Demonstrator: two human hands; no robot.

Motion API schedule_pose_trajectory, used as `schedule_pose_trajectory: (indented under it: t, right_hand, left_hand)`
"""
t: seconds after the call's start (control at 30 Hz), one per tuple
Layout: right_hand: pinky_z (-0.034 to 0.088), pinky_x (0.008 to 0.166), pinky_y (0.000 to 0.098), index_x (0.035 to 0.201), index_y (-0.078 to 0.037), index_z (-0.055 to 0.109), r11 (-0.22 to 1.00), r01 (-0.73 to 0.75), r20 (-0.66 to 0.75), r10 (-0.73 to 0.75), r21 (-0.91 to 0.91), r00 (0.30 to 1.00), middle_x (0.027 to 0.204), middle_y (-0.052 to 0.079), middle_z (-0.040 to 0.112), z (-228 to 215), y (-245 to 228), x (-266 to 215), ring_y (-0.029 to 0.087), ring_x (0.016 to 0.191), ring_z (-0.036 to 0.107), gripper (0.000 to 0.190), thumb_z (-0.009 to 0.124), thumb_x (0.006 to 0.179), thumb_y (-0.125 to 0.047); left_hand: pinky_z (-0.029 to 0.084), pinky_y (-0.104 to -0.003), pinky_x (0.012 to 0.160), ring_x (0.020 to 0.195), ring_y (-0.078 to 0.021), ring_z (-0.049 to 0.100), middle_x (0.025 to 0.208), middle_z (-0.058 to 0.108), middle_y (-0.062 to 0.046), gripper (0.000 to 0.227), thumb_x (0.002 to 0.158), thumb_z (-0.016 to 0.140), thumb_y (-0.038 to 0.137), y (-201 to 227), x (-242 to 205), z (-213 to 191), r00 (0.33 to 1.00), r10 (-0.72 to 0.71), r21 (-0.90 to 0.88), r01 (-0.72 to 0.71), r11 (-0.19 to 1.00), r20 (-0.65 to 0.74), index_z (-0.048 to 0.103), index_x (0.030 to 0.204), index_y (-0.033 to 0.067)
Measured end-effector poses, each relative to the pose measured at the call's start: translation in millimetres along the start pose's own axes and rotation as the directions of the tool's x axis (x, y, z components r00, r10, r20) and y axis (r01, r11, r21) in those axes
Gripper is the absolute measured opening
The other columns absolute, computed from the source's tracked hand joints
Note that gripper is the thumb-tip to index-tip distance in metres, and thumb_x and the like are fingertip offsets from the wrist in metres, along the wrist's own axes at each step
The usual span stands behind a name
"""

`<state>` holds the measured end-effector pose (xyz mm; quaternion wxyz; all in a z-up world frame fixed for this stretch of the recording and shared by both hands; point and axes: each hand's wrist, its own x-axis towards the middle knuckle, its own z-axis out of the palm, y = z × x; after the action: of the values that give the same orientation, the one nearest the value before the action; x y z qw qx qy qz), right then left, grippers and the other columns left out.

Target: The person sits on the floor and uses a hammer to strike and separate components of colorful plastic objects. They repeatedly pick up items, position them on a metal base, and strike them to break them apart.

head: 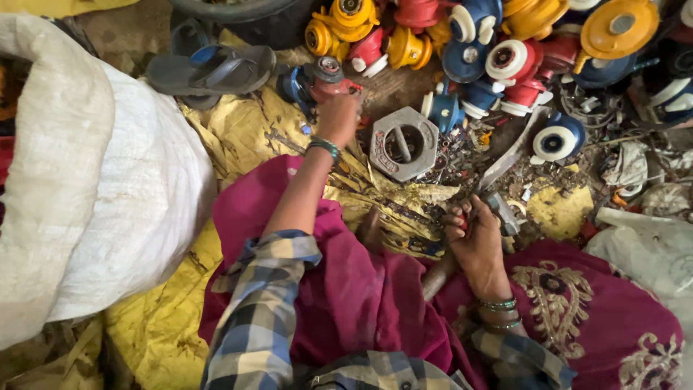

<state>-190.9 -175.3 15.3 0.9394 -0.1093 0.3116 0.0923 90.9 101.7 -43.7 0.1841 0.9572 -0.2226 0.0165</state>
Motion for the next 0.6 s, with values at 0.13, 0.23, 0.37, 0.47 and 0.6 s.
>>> schedule_pose_trajectory:
  t: [0.13, 0.23, 0.37, 0.47, 0.6]
  right_hand:
    - [0.038, 0.052, 0.0202, 0.086, -0.010, 0.053, 0.998, 0.039, -0.055, -0.042, -0.057, 0.998, 0.081, 0.003, 0.050, 2, 1, 1, 0.011, 0.068, 0.047, 0.029, 0.055, 0.107, -0.032]
    - [0.038, 0.053, 0.0204, 0.087, -0.010, 0.053, 0.997, 0.045, -0.046, -0.048, -0.063, 0.998, 0.082, 0.003, 0.051, 5, -1, 1, 0.011, 0.069, 0.047, 0.029, 0.055, 0.107, -0.031]
    - [0.041, 0.057, 0.0220, 0.090, -0.008, 0.055, 0.993, 0.069, -0.019, -0.071, -0.091, 0.997, 0.084, 0.005, 0.053, 9, 5, -2, 0.012, 0.071, 0.049, 0.030, 0.054, 0.109, -0.033]
    - [0.048, 0.069, 0.0262, 0.096, -0.006, 0.058, 0.973, 0.122, -0.085, -0.140, -0.195, 0.986, 0.092, 0.008, 0.060, 19, 6, -4, 0.016, 0.079, 0.055, 0.030, 0.050, 0.110, -0.032]
    - [0.055, 0.090, 0.0406, 0.106, -0.004, 0.060, 0.964, 0.205, -0.062, -0.218, -0.169, 0.974, 0.101, 0.007, 0.062, 41, 13, -11, 0.021, 0.096, 0.062, 0.026, 0.047, 0.114, -0.026]
  left_hand:
    - [0.057, -0.050, 0.074, 0.088, -0.0397, 0.071, 0.091, 0.071, -0.022, 0.018, 0.090, 0.058, 0.009, 1, 3, 33, 1.000, -0.005, 0.029, 0.005, 1.000, 0.000, 0.075, 0.085, 0.0057]
    - [0.056, -0.050, 0.076, 0.094, -0.0412, 0.068, 0.095, 0.071, -0.023, 0.016, 0.082, 0.059, 0.007, 3, -2, 41, 0.994, 0.088, 0.044, -0.085, 0.995, -0.065, 0.075, 0.080, 0.0062]
    - [0.055, -0.050, 0.082, 0.099, -0.0406, 0.066, 0.097, 0.070, -0.023, 0.013, 0.087, 0.062, 0.008, 5, -3, 27, 0.999, 0.010, 0.002, -0.010, 1.000, -0.042, 0.075, 0.085, 0.0046]
    - [0.054, -0.049, 0.081, 0.098, -0.0381, 0.066, 0.098, 0.071, -0.020, 0.007, 0.085, 0.069, 0.009, 18, 2, -6, 0.995, -0.085, -0.052, 0.087, 0.995, 0.046, 0.075, 0.086, 0.0072]
    - [0.055, -0.041, 0.083, 0.095, -0.0279, 0.068, 0.094, 0.074, -0.012, 0.008, 0.077, 0.075, 0.009, 70, -3, -61, 0.980, -0.060, -0.221, 0.017, 0.975, -0.188, 0.075, 0.085, 0.0132]
